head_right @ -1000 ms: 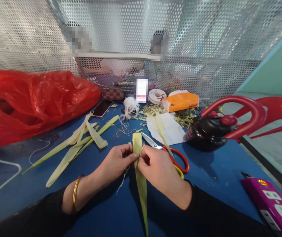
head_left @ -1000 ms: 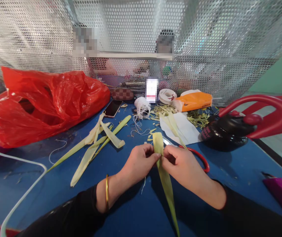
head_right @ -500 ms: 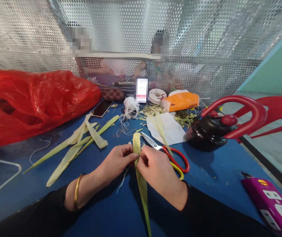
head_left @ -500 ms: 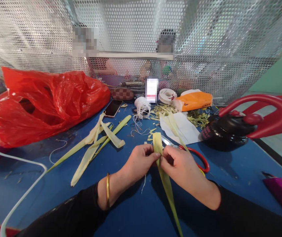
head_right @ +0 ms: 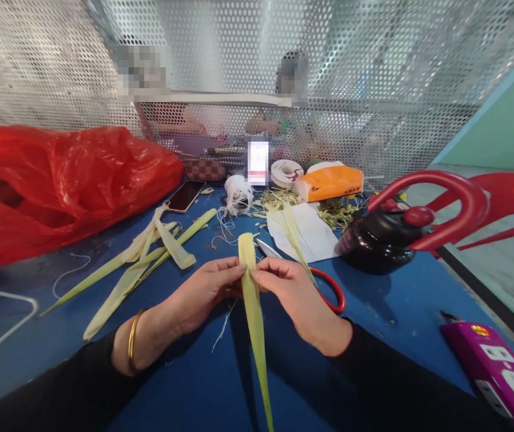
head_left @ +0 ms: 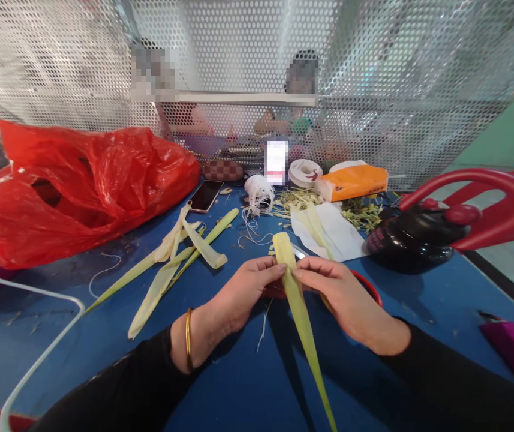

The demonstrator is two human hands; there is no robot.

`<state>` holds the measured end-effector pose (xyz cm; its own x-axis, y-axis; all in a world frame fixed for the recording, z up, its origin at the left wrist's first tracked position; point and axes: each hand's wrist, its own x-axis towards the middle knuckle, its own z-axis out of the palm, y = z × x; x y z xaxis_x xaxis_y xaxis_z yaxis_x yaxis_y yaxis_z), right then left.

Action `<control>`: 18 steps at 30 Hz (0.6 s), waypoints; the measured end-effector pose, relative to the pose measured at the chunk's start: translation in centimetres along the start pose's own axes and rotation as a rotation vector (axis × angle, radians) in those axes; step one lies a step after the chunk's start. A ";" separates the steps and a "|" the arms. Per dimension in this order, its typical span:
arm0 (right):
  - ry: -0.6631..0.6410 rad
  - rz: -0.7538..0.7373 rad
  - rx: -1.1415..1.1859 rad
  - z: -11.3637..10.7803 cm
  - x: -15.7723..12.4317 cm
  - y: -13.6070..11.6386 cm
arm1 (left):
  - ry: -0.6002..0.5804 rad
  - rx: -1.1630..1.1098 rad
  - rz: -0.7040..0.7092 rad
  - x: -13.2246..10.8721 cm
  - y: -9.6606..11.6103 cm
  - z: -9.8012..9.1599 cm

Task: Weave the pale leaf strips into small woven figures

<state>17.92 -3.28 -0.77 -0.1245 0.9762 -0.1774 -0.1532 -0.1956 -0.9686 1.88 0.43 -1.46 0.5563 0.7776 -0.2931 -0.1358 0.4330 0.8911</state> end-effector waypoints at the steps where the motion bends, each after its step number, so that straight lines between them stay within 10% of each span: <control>1: -0.013 0.014 0.054 -0.1 0.0 0.1 | 0.004 -0.001 0.002 0.0 0.0 0.0; 18: -0.148 0.050 0.318 -0.2 -0.2 0.0 | 0.091 0.090 0.046 -0.3 0.4 0.6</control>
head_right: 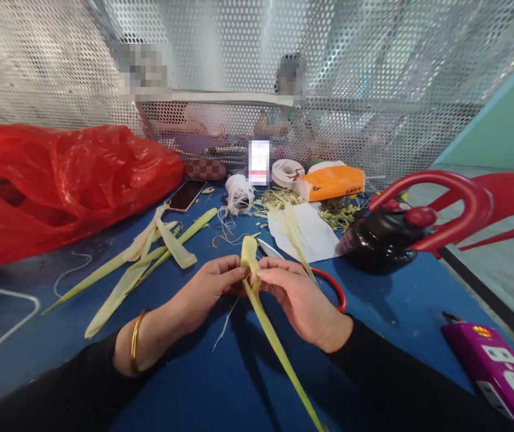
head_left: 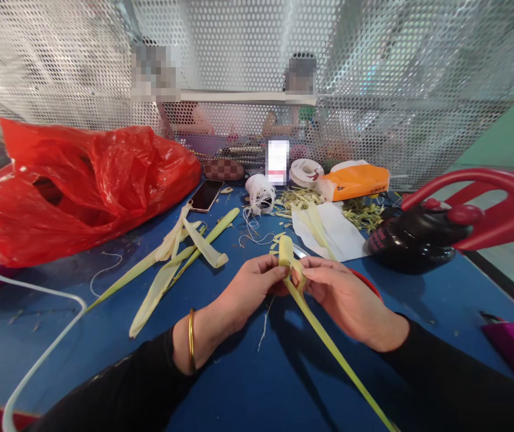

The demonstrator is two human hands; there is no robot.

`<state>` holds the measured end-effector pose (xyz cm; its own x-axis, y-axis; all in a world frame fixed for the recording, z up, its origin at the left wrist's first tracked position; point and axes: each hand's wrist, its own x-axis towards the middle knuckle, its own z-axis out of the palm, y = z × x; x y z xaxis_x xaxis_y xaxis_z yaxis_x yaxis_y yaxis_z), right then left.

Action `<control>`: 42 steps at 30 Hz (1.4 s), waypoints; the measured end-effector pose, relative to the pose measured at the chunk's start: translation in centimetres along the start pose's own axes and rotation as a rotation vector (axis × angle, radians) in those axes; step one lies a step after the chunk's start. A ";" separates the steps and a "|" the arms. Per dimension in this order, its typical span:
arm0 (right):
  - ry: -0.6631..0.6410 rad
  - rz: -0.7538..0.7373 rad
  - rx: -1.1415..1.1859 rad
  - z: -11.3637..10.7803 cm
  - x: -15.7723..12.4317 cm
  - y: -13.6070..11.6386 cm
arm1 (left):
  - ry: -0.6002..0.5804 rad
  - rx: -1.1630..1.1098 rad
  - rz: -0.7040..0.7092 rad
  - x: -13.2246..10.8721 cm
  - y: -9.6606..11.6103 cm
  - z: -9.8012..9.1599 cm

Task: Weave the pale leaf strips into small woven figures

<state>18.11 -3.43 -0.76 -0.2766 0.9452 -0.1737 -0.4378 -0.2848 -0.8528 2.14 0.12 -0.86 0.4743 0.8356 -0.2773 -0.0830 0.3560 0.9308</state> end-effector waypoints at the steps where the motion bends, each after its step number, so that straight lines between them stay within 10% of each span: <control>1: -0.007 0.007 -0.014 0.0 0.0 0.0 | -0.001 0.006 0.004 0.0 0.0 0.0; 15: 0.075 0.004 -0.272 -0.1 0.2 0.9 | -0.007 0.041 0.095 0.1 -0.3 0.0; 34: 0.090 0.051 -0.029 -0.2 0.2 0.7 | -0.091 0.176 0.131 -0.1 -0.3 -0.1; 42: 0.024 -0.147 -0.298 0.4 -0.4 -0.2 | 0.069 0.075 0.048 0.3 -0.5 -0.3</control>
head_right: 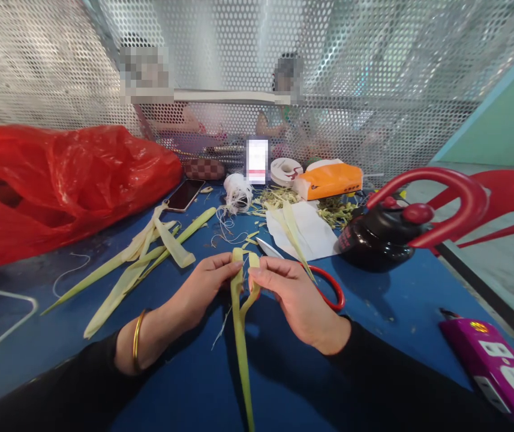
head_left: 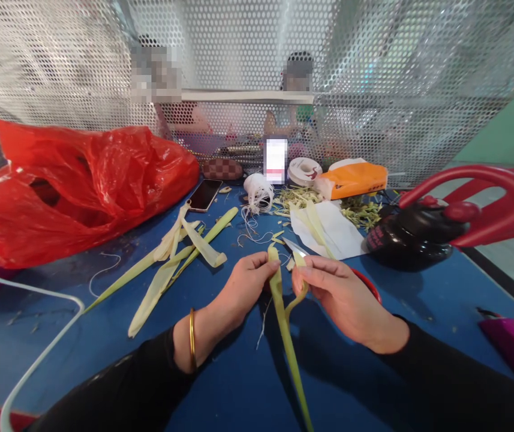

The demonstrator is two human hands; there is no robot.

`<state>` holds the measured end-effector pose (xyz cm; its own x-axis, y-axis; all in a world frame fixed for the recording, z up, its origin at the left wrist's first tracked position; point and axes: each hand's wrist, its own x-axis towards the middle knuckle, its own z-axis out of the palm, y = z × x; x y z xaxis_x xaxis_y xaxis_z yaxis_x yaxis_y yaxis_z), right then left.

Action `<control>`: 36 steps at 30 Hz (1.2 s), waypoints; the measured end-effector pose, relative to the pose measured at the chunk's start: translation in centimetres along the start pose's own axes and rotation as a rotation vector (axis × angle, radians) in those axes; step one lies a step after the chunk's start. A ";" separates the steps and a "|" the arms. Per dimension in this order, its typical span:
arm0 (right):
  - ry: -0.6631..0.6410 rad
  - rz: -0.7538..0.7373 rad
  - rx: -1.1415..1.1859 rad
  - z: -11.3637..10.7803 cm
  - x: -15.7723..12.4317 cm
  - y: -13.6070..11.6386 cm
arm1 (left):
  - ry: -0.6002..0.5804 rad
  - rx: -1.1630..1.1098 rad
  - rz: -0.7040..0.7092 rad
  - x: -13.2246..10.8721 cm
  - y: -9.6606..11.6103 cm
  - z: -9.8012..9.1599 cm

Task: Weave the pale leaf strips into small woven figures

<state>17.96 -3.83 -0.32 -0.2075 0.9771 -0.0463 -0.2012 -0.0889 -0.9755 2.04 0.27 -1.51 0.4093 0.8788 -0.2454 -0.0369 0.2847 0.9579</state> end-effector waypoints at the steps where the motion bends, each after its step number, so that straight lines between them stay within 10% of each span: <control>1: -0.003 -0.021 -0.013 0.0 0.0 0.0 | 0.010 -0.037 -0.026 0.0 -0.1 0.0; 12: -0.132 0.101 -0.262 0.3 0.1 0.5 | 0.112 -0.144 -0.065 0.2 -0.2 -0.1; 19: 0.049 0.016 -0.302 0.0 0.3 0.6 | -0.050 -0.177 -0.068 -0.1 0.0 0.1; 36: 0.085 -0.063 -0.343 0.2 0.2 0.5 | 0.145 -0.064 0.042 0.6 -0.7 -0.2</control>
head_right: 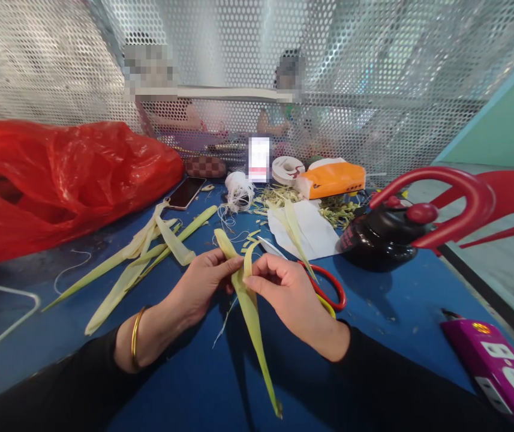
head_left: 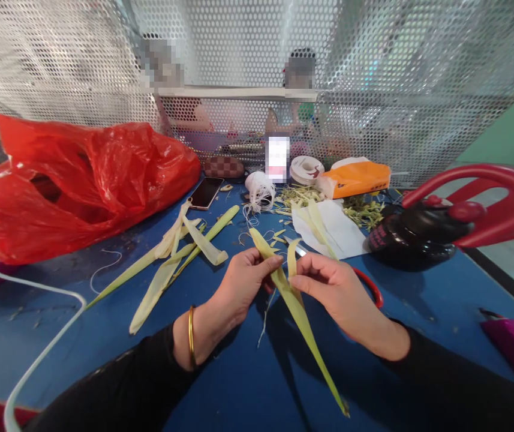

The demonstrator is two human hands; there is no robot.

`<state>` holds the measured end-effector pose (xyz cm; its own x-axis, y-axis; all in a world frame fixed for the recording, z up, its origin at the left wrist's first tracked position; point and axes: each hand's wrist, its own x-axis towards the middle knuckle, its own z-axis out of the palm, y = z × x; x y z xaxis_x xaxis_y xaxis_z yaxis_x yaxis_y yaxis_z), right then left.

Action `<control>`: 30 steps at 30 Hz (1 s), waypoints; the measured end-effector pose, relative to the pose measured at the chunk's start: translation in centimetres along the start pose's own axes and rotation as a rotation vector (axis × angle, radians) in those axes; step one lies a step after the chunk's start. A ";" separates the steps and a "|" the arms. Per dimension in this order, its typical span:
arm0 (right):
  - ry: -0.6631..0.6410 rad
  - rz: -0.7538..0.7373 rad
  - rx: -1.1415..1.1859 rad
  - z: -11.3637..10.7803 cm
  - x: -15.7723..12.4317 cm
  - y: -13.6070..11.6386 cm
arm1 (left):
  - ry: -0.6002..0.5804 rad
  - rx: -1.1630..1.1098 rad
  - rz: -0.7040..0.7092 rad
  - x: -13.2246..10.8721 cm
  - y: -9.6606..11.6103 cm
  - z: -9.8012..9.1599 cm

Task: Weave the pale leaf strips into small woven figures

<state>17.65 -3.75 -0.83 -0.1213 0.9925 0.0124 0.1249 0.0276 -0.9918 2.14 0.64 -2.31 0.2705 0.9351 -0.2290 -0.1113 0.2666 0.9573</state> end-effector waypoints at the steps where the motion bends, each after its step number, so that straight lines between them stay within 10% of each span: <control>1: -0.009 0.011 0.010 0.0 0.0 0.0 | -0.001 0.000 0.001 0.1 -0.1 0.0; 6: -0.122 0.109 0.033 0.2 -0.1 -0.1 | 0.041 0.005 0.021 0.1 0.1 -0.1; 13: 0.014 0.086 0.003 0.1 0.2 0.2 | -0.147 -0.083 -0.093 -0.5 0.5 0.1; 24: 0.151 -0.064 -0.064 -0.1 -0.4 0.1 | -0.089 -0.074 -0.088 -0.6 0.5 0.4; 30: -0.023 0.066 0.065 0.3 -0.1 -0.2 | -0.017 -0.059 -0.010 -0.5 0.7 0.3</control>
<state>17.39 -3.91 -0.70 -0.1378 0.9889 -0.0558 0.0689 -0.0466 -0.9965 2.22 0.33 -1.50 0.2877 0.9285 -0.2350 -0.1643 0.2896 0.9429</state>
